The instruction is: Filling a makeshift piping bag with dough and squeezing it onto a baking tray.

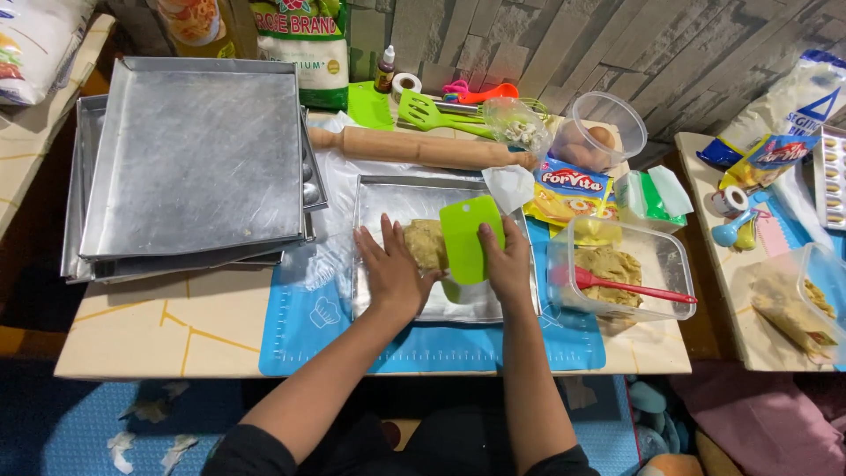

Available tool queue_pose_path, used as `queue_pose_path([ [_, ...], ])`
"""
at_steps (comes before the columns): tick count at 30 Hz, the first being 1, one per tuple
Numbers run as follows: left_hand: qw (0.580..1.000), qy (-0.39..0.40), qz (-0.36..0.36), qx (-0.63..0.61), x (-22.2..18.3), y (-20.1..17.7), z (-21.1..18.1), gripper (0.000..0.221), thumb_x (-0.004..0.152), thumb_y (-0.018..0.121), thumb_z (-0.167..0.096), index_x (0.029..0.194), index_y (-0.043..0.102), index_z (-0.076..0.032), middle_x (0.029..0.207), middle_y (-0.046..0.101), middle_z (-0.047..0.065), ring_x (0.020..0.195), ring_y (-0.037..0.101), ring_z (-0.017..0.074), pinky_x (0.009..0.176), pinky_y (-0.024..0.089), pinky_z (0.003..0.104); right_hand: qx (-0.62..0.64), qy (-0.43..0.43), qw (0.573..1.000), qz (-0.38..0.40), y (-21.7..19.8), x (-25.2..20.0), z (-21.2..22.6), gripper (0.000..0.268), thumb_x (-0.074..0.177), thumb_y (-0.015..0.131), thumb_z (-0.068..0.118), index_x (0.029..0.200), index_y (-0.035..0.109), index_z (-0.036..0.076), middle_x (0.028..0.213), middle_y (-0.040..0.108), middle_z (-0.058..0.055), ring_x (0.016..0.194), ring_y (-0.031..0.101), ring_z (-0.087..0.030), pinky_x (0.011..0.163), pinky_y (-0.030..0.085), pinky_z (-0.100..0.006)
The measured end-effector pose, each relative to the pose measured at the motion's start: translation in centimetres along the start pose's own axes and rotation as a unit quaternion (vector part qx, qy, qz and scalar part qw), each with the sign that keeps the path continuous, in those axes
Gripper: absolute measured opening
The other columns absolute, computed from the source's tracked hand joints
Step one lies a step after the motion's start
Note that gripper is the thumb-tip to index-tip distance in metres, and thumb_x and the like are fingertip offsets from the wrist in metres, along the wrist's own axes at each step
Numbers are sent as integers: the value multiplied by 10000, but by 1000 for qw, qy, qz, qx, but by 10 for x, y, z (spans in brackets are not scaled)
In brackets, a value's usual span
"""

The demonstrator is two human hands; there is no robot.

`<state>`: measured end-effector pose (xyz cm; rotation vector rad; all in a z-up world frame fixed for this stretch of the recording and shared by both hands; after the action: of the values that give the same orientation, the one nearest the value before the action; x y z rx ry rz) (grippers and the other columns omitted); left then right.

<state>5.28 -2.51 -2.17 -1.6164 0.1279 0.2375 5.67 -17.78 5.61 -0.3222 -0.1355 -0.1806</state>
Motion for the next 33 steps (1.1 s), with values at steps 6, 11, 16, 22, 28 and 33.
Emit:
queue_pose_path([
  [6, 1000, 19, -4, -15, 4, 7, -26, 1165, 884, 402, -827, 1609, 146, 48, 1690, 58, 283, 1502, 107, 585, 1156, -106, 773, -124, -32, 987, -98, -26, -7, -33, 192, 1019, 691, 281, 1118, 717, 118, 748, 666, -161, 684, 663, -293, 679, 515, -439],
  [11, 986, 121, 2, -111, -32, -13, 17, 906, 960, 471, -642, 1501, 390, 80, 1649, 250, 283, 1529, 198, 498, 1203, -99, 698, 177, 106, 974, -90, -49, -7, -67, 279, 1047, 607, 265, 1219, 658, 51, 925, 708, -108, 788, 680, -222, 776, 586, -400],
  [16, 939, 201, -120, -252, -41, -36, 32, 561, 1048, 470, -442, 1260, 677, 35, 1449, 544, 281, 1457, 384, 477, 1217, 72, 682, 417, 201, 886, -27, -37, -4, -119, 384, 1047, 545, 344, 1249, 652, 36, 1038, 746, -208, 875, 764, -353, 753, 641, -497],
  [22, 796, 204, -62, -566, 1, -43, 14, 512, 939, 744, -420, 1373, 629, -173, 1133, 709, 55, 931, 724, 222, 794, 552, 341, 385, 177, 905, 42, -19, -17, -109, 330, 1075, 461, 314, 1210, 621, 59, 1063, 716, -203, 900, 742, -361, 820, 616, -498],
  [28, 780, 182, -8, -598, 11, -54, 9, 118, 862, 792, -162, 975, 795, -127, 763, 728, 22, 625, 574, 115, 613, 491, 269, 356, 150, 922, 21, -26, -28, -76, 332, 1086, 508, 277, 1200, 675, 14, 991, 732, -181, 827, 734, -305, 815, 599, -449],
  [33, 788, 217, -101, -567, 8, -45, 21, 118, 887, 754, -78, 1005, 768, -81, 838, 720, 98, 748, 716, 249, 710, 573, 351, -7, -35, 999, 13, -28, -29, -43, 152, 942, 754, 164, 1076, 754, 93, 793, 735, -74, 754, 724, -203, 783, 577, -366],
])
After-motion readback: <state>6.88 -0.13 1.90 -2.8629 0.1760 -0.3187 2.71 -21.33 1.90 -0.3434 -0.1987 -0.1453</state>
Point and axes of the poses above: each hand's wrist, its own x-axis towards the middle knuckle, its own y-axis out of the palm, z = x × y, the point moved 4 cm from there along x, towards the middle knuckle
